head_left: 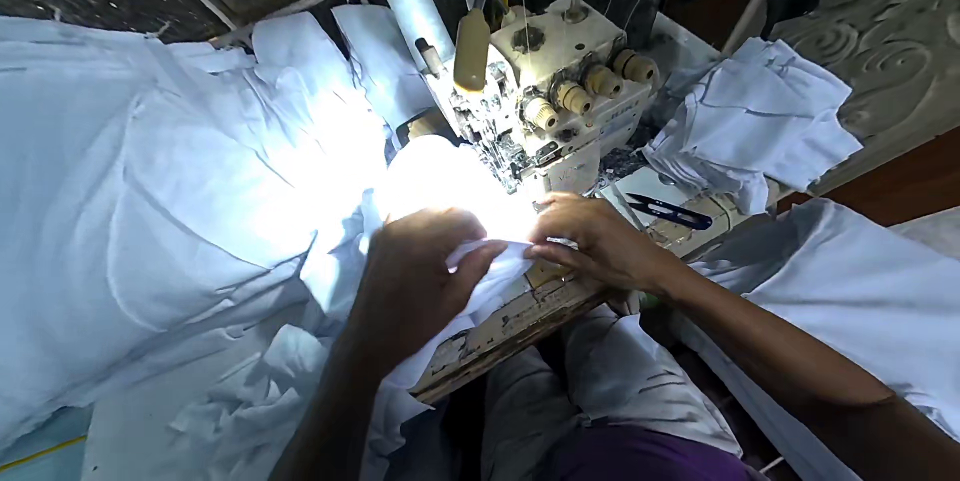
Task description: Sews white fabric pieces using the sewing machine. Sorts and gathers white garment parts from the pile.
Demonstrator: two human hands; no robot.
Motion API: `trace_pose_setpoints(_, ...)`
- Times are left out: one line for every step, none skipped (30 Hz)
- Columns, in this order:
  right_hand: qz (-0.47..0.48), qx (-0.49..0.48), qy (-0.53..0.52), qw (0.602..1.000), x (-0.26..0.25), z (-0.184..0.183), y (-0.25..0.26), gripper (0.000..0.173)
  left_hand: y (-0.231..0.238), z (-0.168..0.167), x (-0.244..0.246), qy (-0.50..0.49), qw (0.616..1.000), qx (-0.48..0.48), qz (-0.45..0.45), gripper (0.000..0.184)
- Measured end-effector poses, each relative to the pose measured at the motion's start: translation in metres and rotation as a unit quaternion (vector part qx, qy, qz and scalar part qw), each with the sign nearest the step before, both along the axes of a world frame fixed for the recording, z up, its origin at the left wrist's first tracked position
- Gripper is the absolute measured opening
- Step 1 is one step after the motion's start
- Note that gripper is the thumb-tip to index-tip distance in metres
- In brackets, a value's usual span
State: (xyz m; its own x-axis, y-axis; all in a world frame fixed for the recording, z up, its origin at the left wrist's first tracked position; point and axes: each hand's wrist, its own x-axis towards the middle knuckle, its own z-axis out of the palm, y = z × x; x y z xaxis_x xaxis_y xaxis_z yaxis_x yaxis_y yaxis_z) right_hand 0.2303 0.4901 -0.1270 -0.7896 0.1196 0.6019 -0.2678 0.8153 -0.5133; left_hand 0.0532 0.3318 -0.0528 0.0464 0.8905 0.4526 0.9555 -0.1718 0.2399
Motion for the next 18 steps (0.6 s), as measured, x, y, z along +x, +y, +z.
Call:
trace_pose_setpoints(0.001, 0.003, -0.004, 1.0, 0.005, 0.0, -0.003, 0.021, 0.0, -0.006, 0.006, -0.013, 1.0, -0.005, -0.001, 0.026)
trace_pose_setpoints(-0.002, 0.004, -0.006, 1.0, 0.01, -0.002, -0.007, 0.018, -0.001, -0.011, 0.013, -0.024, 1.0, -0.012, 0.001, 0.027)
trace_pose_setpoints(-0.009, 0.001, -0.005, 1.0, 0.015, -0.003, -0.011, 0.017, -0.002, -0.019, 0.02, -0.028, 0.999, -0.016, 0.004, 0.03)
trace_pose_setpoints(-0.017, -0.006, -0.003, 1.0, 0.019, -0.005, -0.015, 0.015, -0.003, -0.027, 0.026, -0.021, 1.0, -0.014, 0.007, 0.034)
trace_pose_setpoints(-0.025, -0.012, 0.001, 1.0, 0.023, -0.007, -0.019, 0.014, -0.003, -0.038, 0.032, -0.001, 1.0, -0.005, 0.014, 0.038)
trace_pose_setpoints(-0.034, -0.021, 0.005, 0.999, 0.026, -0.011, -0.022, 0.013, -0.002, -0.048, 0.036, 0.029, 0.999, 0.007, 0.024, 0.04)
trace_pose_setpoints(-0.042, -0.037, 0.011, 0.998, 0.029, -0.014, -0.024, 0.012, 0.0, -0.057, 0.041, 0.058, 0.997, 0.015, 0.043, 0.04)
trace_pose_setpoints(-0.051, -0.055, 0.019, 0.997, 0.031, -0.016, -0.025, 0.012, 0.003, -0.065, 0.044, 0.086, 0.994, 0.021, 0.067, 0.042)
trace_pose_setpoints(-0.059, -0.073, 0.026, 0.995, 0.032, -0.017, -0.027, 0.012, 0.006, -0.071, 0.046, 0.109, 0.989, 0.028, 0.091, 0.045)
trace_pose_setpoints(-0.068, -0.088, 0.03, 0.993, 0.033, -0.017, -0.028, 0.012, 0.011, -0.076, 0.047, 0.127, 0.985, 0.034, 0.113, 0.047)
trace_pose_setpoints(-0.081, -0.099, 0.032, 0.991, 0.033, -0.016, -0.03, 0.011, 0.017, -0.079, 0.048, 0.136, 0.981, 0.04, 0.134, 0.046)
trace_pose_setpoints(-0.094, -0.104, 0.031, 0.99, 0.033, -0.016, -0.032, 0.012, 0.023, -0.079, 0.048, 0.135, 0.978, 0.044, 0.15, 0.044)
trace_pose_setpoints(-0.104, -0.11, 0.029, 0.988, 0.034, -0.015, -0.033, 0.012, 0.028, -0.079, 0.048, 0.131, 0.978, 0.042, 0.16, 0.043)
trace_pose_setpoints(-0.109, -0.118, 0.027, 0.987, 0.035, -0.015, -0.035, 0.012, 0.032, -0.077, 0.048, 0.124, 0.978, 0.04, 0.162, 0.042)
trace_pose_setpoints(-0.112, -0.125, 0.026, 0.985, 0.036, -0.014, -0.036, 0.012, 0.033, -0.075, 0.048, 0.115, 0.979, 0.039, 0.161, 0.041)
trace_pose_setpoints(-0.116, -0.13, 0.026, 0.984, 0.037, -0.013, -0.036, 0.012, 0.033, -0.072, 0.049, 0.106, 0.981, 0.039, 0.156, 0.039)
trace_pose_setpoints(-0.118, -0.132, 0.025, 0.984, 0.039, -0.012, -0.038, 0.012, 0.032, -0.07, 0.05, 0.1, 0.983, 0.041, 0.148, 0.037)
trace_pose_setpoints(-0.12, -0.132, 0.024, 0.984, 0.041, -0.011, -0.039, 0.012, 0.03, -0.069, 0.052, 0.097, 0.984, 0.043, 0.14, 0.036)
